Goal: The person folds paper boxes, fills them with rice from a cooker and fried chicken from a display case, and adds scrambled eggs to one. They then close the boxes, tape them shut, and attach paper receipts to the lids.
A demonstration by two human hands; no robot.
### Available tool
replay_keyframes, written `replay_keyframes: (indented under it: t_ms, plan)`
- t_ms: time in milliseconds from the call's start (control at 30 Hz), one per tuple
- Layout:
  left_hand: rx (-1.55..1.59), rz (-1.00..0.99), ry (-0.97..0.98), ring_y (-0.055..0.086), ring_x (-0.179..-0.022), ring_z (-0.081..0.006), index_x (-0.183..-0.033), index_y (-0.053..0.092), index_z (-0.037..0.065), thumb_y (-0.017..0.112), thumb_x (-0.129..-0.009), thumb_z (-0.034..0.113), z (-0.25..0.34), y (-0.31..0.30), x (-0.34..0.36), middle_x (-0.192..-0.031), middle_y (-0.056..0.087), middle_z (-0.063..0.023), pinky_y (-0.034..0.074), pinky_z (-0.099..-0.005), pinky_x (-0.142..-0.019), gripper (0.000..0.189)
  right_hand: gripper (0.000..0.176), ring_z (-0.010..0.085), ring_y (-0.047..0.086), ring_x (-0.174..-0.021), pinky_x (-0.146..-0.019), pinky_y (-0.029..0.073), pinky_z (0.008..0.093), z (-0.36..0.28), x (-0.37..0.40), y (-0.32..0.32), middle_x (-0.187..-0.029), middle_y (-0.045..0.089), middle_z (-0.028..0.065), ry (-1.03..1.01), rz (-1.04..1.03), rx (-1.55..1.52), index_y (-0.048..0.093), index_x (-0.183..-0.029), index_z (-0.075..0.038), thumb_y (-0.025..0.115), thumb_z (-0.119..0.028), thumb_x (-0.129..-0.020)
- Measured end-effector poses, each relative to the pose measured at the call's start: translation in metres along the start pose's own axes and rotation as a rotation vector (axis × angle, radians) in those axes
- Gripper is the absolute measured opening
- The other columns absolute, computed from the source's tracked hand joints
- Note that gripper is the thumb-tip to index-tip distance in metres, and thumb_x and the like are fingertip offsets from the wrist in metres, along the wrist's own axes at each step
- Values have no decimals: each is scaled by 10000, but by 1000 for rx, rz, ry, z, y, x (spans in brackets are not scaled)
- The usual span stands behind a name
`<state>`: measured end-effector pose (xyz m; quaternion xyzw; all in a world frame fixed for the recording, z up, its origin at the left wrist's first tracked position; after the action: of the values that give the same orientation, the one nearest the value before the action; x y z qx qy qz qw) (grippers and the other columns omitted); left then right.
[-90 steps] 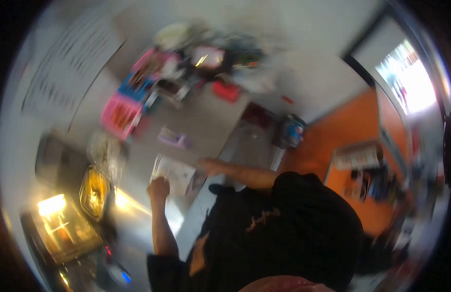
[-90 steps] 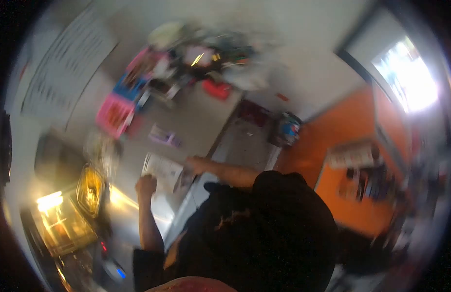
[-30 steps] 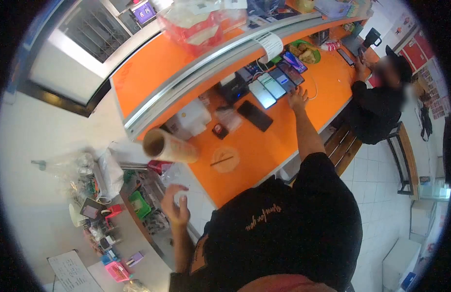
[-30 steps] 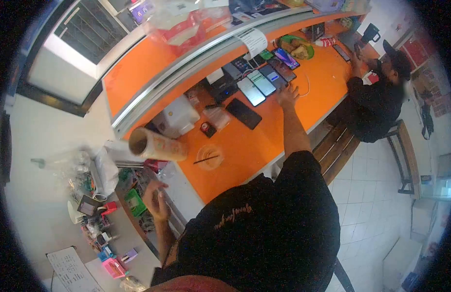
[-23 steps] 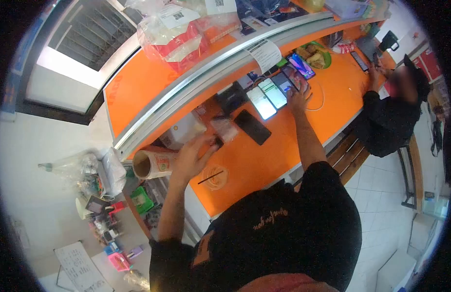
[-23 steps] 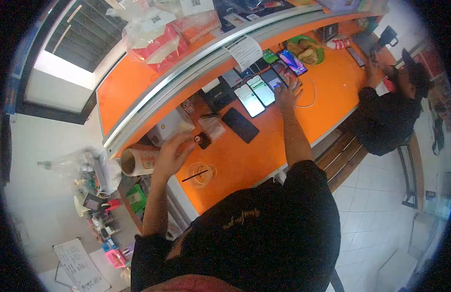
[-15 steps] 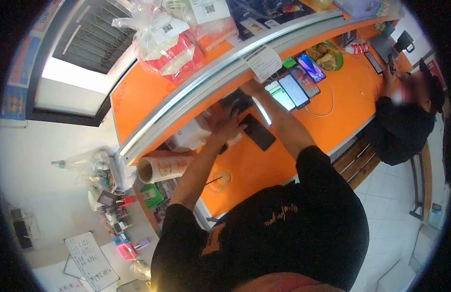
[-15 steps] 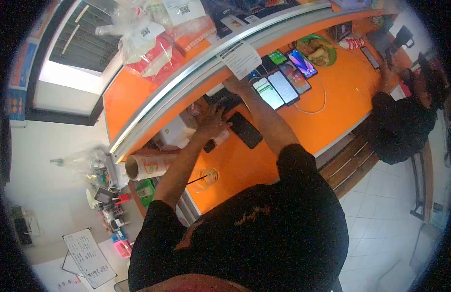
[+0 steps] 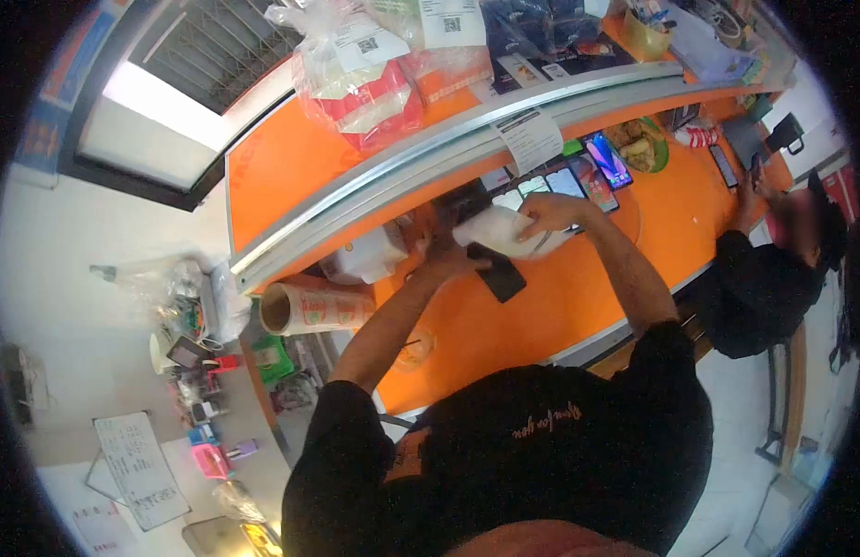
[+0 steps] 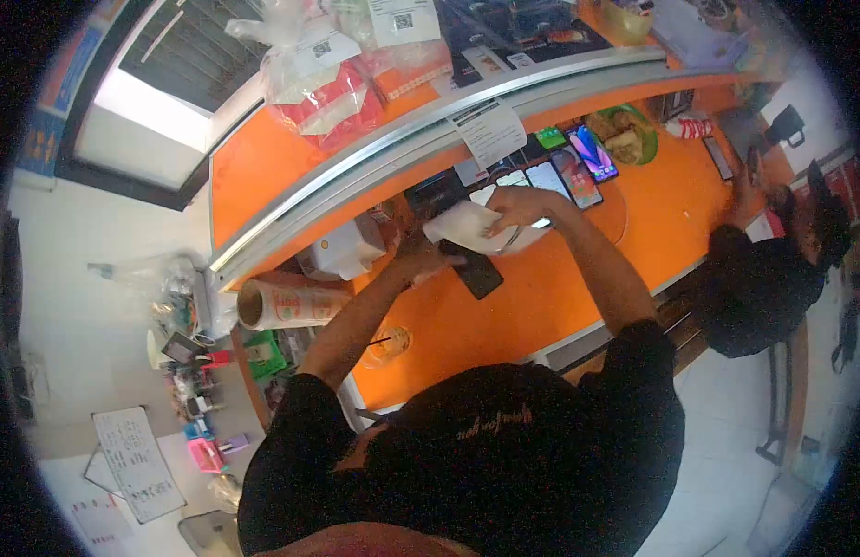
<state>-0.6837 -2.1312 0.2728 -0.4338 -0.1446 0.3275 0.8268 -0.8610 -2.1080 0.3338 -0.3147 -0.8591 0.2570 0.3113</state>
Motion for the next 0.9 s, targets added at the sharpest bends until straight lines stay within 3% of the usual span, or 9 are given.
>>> replay_keyframes:
  t_ms: [100,200,267,333,400,467,533,667,900]
  plan:
    - [445,-353,11,354,-1381,-375,-1506,196,65,818,-762,303,38,-9,15,-1501,321,-247,374,-446,-1111,999,529,153,679,-777,-684,548,305,-78,42,-9,-898,706,79,-121,419,-808,557,-1290,-47,756,-136,-808]
    - [1698,147,137,471,-1291,-272,-1445,311,13,713,-875,333,76,-93,44,-1416,440,-201,424,-419,-1051,767,695,158,680,-794,-695,560,305,-131,56,7,-966,698,89,-100,521,-736,404,-1423,-80,748,-76,-819]
    - [1202,513,-94,608,-1111,-214,-1396,375,3,648,-937,215,102,-185,67,-1228,604,-156,508,-339,-927,575,551,159,679,-816,-701,560,311,-154,46,26,-977,697,82,-117,575,-825,474,-1363,-47,710,-110,-869]
    - [951,722,-49,636,-1017,-171,-1349,425,-23,622,-952,148,102,-260,67,-1127,653,-135,520,-309,-866,475,422,148,670,-822,-708,550,306,-171,18,38,-982,697,89,-156,642,-919,545,-1288,-17,673,-158,-912]
    - [761,843,80,644,-982,-227,-1315,442,-51,643,-938,210,98,-315,46,-1098,661,-172,515,-373,-855,500,342,125,654,-811,-716,531,290,-180,-21,53,-980,698,109,-208,734,-1006,615,-1197,11,640,-222,-948]
    - [-42,1167,-6,622,-1030,-284,-1301,451,-58,643,-922,224,67,-335,38,-1119,647,-207,484,-439,-893,510,306,121,651,-844,-725,528,285,-187,-55,58,-992,703,92,-195,804,-1021,645,-1145,23,612,-224,-969]
    - [-400,1232,23,562,-1124,-345,-1308,456,-41,650,-892,229,69,-330,50,-1189,603,-243,426,-499,-963,533,300,130,652,-850,-729,520,289,-178,-81,64,-974,707,91,-185,917,-973,660,-1107,34,593,-230,-981]
    - [-390,475,187,440,-1300,-331,-1360,471,44,629,-832,224,86,-250,97,-1378,493,-187,335,-489,-1077,579,303,172,648,-839,-748,502,318,-181,-84,48,-902,703,118,-206,1096,-765,653,-1088,37,569,-238,-991]
    - [-499,557,154,397,-1354,-280,-1418,430,80,563,-856,272,83,-221,99,-1445,453,-102,295,-476,-1117,608,330,108,568,-899,-809,453,268,-163,-118,68,-970,666,63,-349,1112,-1011,640,-1101,30,490,-254,-1029]
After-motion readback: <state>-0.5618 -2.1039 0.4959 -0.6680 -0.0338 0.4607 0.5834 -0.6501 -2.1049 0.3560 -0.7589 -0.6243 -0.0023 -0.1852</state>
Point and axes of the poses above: each hand's wrist, its own x-axis away from the middle knuckle, its own y-axis out of the palm, z = x × y, the point moved 7 cm from there along -x, towards the middle knuckle
